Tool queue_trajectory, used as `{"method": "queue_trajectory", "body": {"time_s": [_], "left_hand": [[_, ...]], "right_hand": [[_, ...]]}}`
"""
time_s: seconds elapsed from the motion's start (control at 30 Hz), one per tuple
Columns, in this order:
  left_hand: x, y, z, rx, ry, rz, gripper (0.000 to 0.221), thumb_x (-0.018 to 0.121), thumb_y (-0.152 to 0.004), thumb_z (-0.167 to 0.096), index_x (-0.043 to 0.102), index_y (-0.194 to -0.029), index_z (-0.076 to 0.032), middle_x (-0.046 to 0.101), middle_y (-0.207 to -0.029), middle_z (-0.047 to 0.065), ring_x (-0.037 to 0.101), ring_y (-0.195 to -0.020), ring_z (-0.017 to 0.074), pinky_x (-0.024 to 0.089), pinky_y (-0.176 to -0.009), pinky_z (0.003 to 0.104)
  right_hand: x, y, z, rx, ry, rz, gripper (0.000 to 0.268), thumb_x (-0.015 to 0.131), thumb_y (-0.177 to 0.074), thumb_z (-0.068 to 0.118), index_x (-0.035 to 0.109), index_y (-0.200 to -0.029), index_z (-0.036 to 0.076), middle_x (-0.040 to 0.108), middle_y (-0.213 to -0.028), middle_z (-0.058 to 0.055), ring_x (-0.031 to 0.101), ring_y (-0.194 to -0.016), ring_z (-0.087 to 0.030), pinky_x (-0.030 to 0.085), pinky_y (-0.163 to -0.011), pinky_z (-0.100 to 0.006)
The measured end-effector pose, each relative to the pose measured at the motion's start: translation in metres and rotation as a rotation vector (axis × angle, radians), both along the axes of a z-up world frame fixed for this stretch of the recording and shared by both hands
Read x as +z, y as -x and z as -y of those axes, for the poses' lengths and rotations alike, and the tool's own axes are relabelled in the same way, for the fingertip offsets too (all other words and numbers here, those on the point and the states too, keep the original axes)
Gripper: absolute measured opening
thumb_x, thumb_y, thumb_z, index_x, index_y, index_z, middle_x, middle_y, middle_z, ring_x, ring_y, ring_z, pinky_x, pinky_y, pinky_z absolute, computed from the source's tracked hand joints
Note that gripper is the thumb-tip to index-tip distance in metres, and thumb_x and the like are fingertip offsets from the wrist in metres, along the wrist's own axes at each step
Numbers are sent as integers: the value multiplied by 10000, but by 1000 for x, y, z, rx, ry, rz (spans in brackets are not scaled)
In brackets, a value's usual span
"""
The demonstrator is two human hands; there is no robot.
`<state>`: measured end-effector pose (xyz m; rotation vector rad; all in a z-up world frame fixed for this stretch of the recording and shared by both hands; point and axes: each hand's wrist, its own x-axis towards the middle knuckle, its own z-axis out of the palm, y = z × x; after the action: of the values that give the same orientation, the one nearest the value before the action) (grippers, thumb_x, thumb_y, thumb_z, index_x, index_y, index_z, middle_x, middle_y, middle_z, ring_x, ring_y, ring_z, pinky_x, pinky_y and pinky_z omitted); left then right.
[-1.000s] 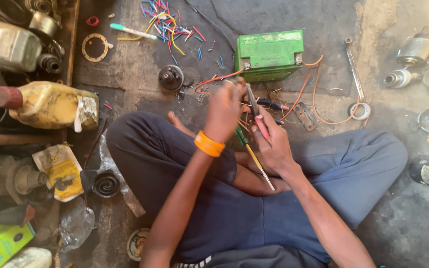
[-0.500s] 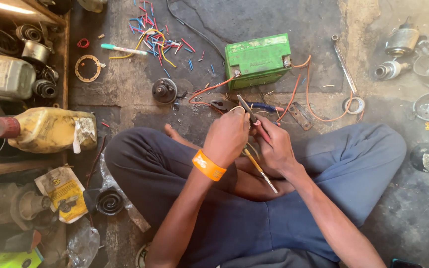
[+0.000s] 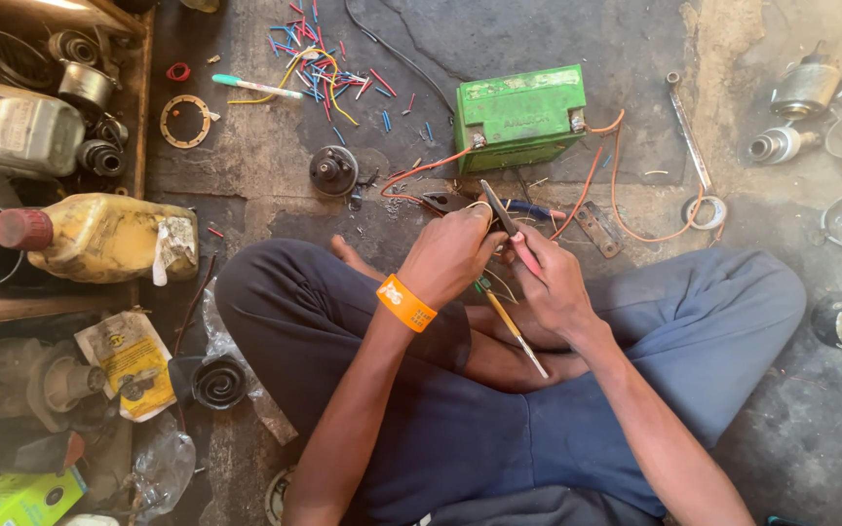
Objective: The person sits on the floor and uses pliers and a screwdriver to strip and twist wires connected to a green battery. They repeatedly strip insulation from wire ends and twist the exposed strands together.
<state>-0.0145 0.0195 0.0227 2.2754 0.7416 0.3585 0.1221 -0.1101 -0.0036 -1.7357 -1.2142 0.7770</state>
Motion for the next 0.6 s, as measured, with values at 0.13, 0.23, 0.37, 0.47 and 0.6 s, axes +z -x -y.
{"method": "queue_trajectory", "body": {"time_s": [0.13, 0.23, 0.37, 0.47, 0.6], "left_hand": [[0, 2, -5, -33, -12, 7, 262, 676, -946, -221, 557, -909, 9, 673, -857, 233, 647, -815, 454, 493, -680, 548], [1, 1, -4, -45, -46, 31, 268, 695, -925, -230, 564, -900, 2, 670, -843, 232, 643, -787, 455, 490, -660, 549], [-4, 0, -5, -72, -59, 58, 257, 704, -921, -237, 581, -900, -11, 675, -836, 220, 649, -779, 442, 497, -659, 539], [-13, -1, -6, -75, -51, 64, 247, 692, -941, -242, 597, -929, -15, 681, -837, 211, 653, -777, 436, 504, -659, 533], [-32, -6, -7, -74, -47, 74, 236, 670, -959, -237, 602, -948, -12, 690, -862, 221, 660, -809, 439, 508, -676, 536]], "right_hand": [[2, -1, -1, -4, 7, -14, 324, 593, -946, 58, 594, -1270, 33, 716, -933, -164, 718, -869, -338, 529, -759, -372], [4, 0, -1, -10, -14, -15, 334, 603, -934, 61, 596, -1267, 31, 717, -947, -169, 729, -879, -339, 537, -742, -375], [5, 0, -1, -43, 76, 47, 256, 652, -962, 96, 621, -1208, 34, 686, -886, -197, 688, -792, -373, 521, -683, -405], [4, -2, 0, -30, 93, 43, 256, 618, -965, 88, 600, -1217, 48, 699, -814, -170, 730, -762, -333, 529, -666, -410], [-2, -4, 1, -26, 45, 65, 204, 600, -987, 83, 574, -1185, 44, 706, -796, -159, 737, -727, -320, 530, -636, -418]]}}
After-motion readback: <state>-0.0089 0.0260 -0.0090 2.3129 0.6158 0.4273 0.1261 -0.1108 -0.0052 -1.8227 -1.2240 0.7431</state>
